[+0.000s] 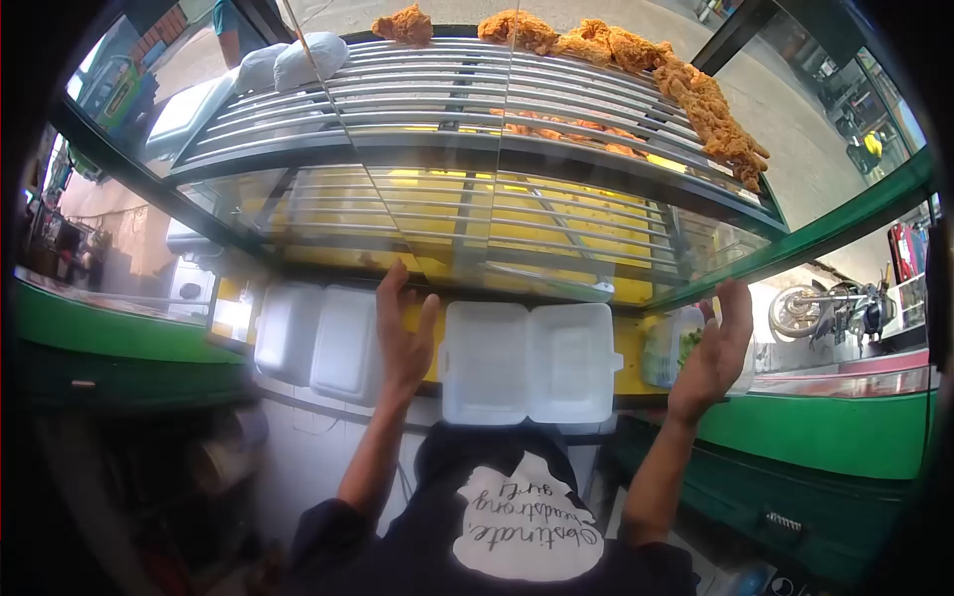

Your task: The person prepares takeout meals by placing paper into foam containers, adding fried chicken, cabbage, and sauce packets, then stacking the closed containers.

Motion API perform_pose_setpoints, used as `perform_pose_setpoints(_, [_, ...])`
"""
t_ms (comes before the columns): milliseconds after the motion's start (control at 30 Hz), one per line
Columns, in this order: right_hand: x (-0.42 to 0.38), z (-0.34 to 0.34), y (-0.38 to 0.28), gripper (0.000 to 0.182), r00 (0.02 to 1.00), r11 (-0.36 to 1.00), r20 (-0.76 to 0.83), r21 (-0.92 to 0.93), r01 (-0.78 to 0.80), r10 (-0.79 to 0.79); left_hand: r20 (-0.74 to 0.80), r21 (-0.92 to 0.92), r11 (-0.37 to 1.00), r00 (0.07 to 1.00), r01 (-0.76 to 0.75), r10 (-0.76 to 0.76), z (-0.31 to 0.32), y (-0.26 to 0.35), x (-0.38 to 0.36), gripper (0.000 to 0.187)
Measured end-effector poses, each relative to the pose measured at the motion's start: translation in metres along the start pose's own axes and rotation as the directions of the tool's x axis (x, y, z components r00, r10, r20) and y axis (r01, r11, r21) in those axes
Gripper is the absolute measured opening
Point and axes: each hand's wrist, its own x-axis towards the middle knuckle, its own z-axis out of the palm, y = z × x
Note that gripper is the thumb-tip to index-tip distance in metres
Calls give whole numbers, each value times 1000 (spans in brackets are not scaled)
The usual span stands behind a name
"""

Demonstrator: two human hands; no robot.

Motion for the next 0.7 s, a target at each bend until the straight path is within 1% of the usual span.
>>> perform_pose_setpoints(67, [9,17,0,55,997,998,-57,27,55,-54,-19,-41,999,1000,-22,21,4,4,2,64])
perform_pose_setpoints(100, [6,12,-14,55,999,999,-29,-7,37,-37,-18,-57,998,1000,23,-24,7,15,-16,64])
perform_pose_setpoints(167, [3,24,-11,51,995,996,-64,-50,77,-80,88,-98,994,995,48,-39,5,17,-19,66])
perform_pose_setpoints(200, [3,27,-12,52,995,998,-95,36,41,-38,78,-95,994,996,49,-41,3,17,-22,66])
perform_pose_setpoints(267, [3,30,-11,53,996,996,-85,72,44,-38,127,-18,1000,992,-2,5,-1,17,-24,68])
perform_pose_setpoints(333, [2,33,-11,53,996,994,-81,102,44,-35,111,-5,1000,994,9,-8,-5,16,-25,69])
perform_pose_setpoints(400, [0,38,-13,54,999,991,-37,135,28,-23,99,8,1000,995,23,-24,-9,15,-27,70])
perform_pose_setpoints(467, [-5,47,-16,54,1000,990,0,142,9,-9,58,62,998,998,19,-23,-14,14,-29,70])
perform_pose_setpoints(533, [-11,59,-19,55,999,989,38,148,-10,4,46,47,998,998,45,-47,-18,9,-33,70])
perform_pose_setpoints(600, [-18,71,-23,56,993,986,119,163,-23,3,33,33,997,997,70,-71,-24,7,-38,70])
perform_pose_setpoints(633, [-20,77,-23,56,992,986,123,165,-26,5,44,22,994,993,105,-106,-28,6,-41,68])
perform_pose_setpoints(667, [-21,82,-24,56,983,988,181,157,1,-30,55,11,990,989,139,-139,-31,6,-44,66])
perform_pose_setpoints(700, [-23,89,-24,56,969,988,237,151,28,-64,50,13,990,989,140,-141,-34,3,-47,66])
